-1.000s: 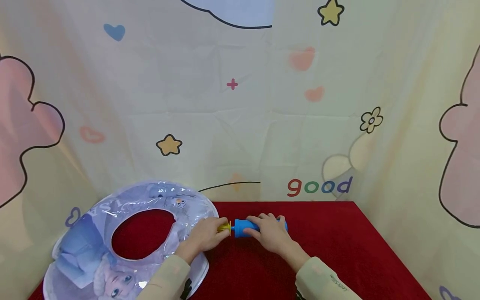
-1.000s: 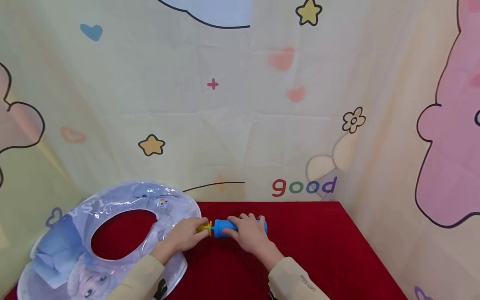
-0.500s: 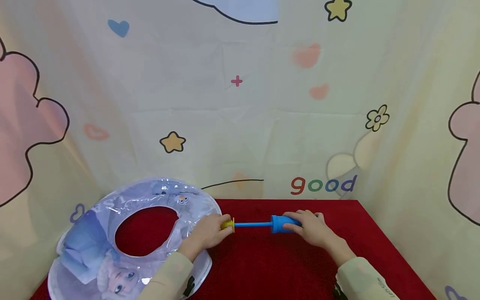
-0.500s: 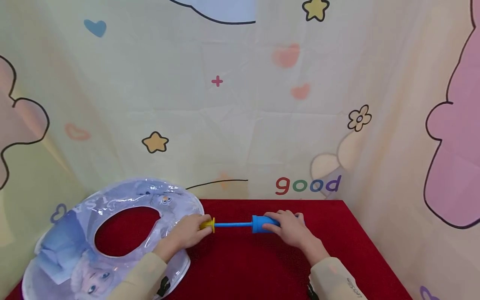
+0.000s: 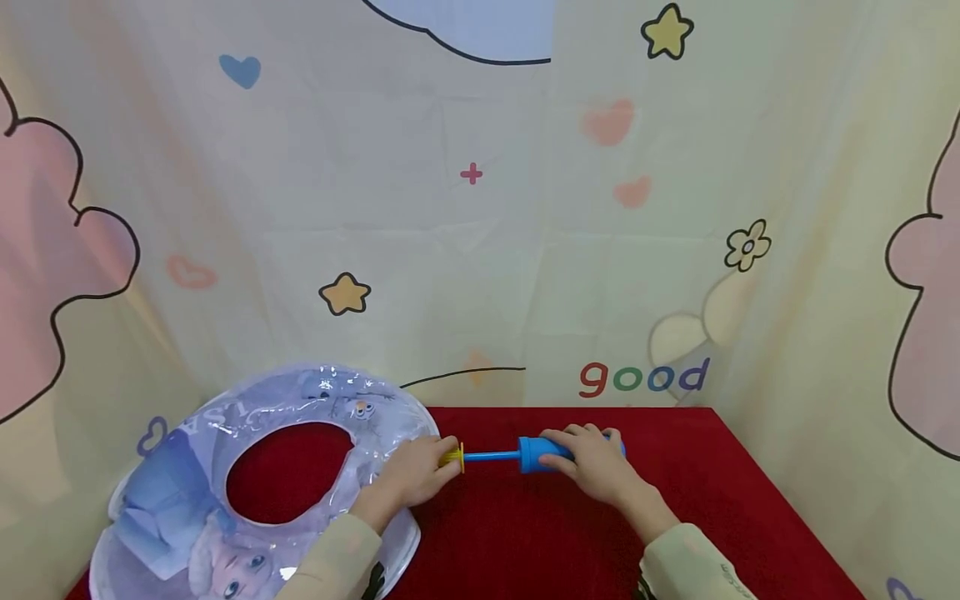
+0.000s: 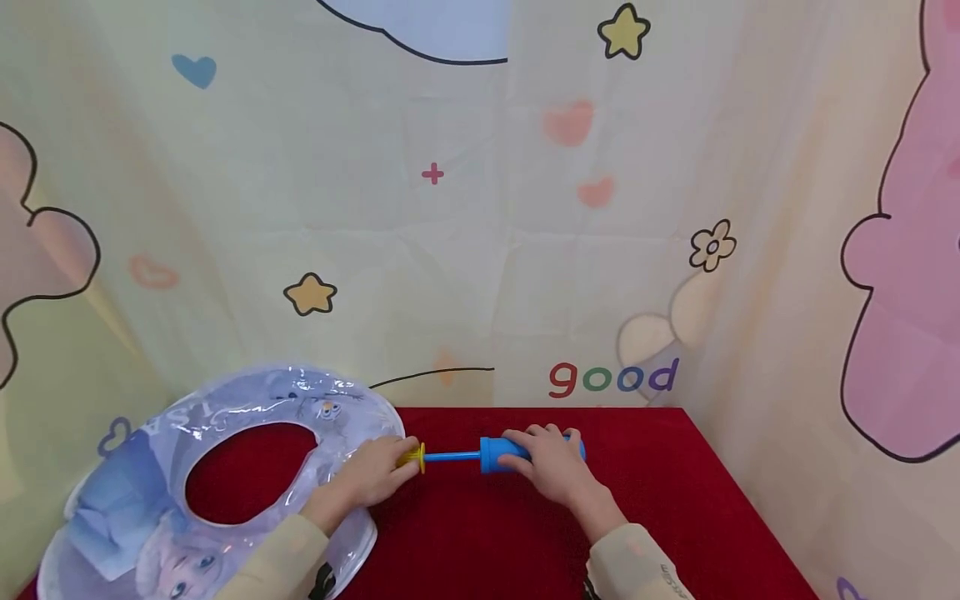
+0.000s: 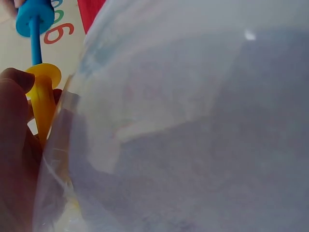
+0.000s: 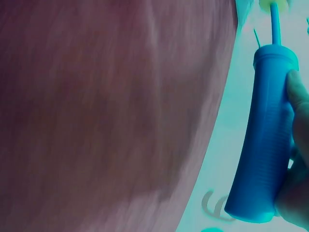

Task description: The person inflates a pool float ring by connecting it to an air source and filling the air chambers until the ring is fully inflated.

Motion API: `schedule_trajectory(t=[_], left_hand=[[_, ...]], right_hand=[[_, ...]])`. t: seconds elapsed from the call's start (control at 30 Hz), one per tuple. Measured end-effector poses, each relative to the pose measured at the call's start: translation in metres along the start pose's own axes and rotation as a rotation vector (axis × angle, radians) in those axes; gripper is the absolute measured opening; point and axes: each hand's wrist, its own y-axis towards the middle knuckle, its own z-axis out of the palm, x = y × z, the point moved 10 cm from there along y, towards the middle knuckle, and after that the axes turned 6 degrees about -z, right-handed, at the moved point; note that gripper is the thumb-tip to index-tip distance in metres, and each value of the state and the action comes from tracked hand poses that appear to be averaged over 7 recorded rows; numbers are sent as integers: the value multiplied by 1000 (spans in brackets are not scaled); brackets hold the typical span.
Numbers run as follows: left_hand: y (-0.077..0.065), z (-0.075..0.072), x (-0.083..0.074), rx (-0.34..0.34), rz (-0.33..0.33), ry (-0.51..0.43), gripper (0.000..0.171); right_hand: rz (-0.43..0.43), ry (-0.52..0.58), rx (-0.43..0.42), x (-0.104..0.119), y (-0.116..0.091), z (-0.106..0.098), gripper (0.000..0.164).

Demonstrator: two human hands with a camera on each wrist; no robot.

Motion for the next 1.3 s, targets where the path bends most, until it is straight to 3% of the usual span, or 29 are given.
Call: schedule_trajectory(t=[0.33, 0.53, 0.67, 1.03, 1.3], left_hand=[[0, -1, -9, -15, 19, 19, 6], [-1, -2, -7, -43, 14, 18, 7], [0, 0, -5, -36, -7, 25, 7], [1, -3, -4, -57, -15, 11, 5], [1, 1, 1, 3, -31, -7, 5]], right_hand=[[-31, -24, -1, 56, 26, 24, 47], [-37, 2, -4, 63, 31, 26, 45], [-24, 24, -7, 49, 23, 20, 45], [16, 71, 23, -18, -9, -7, 50], [58, 70, 39, -46, -26, -10, 49]])
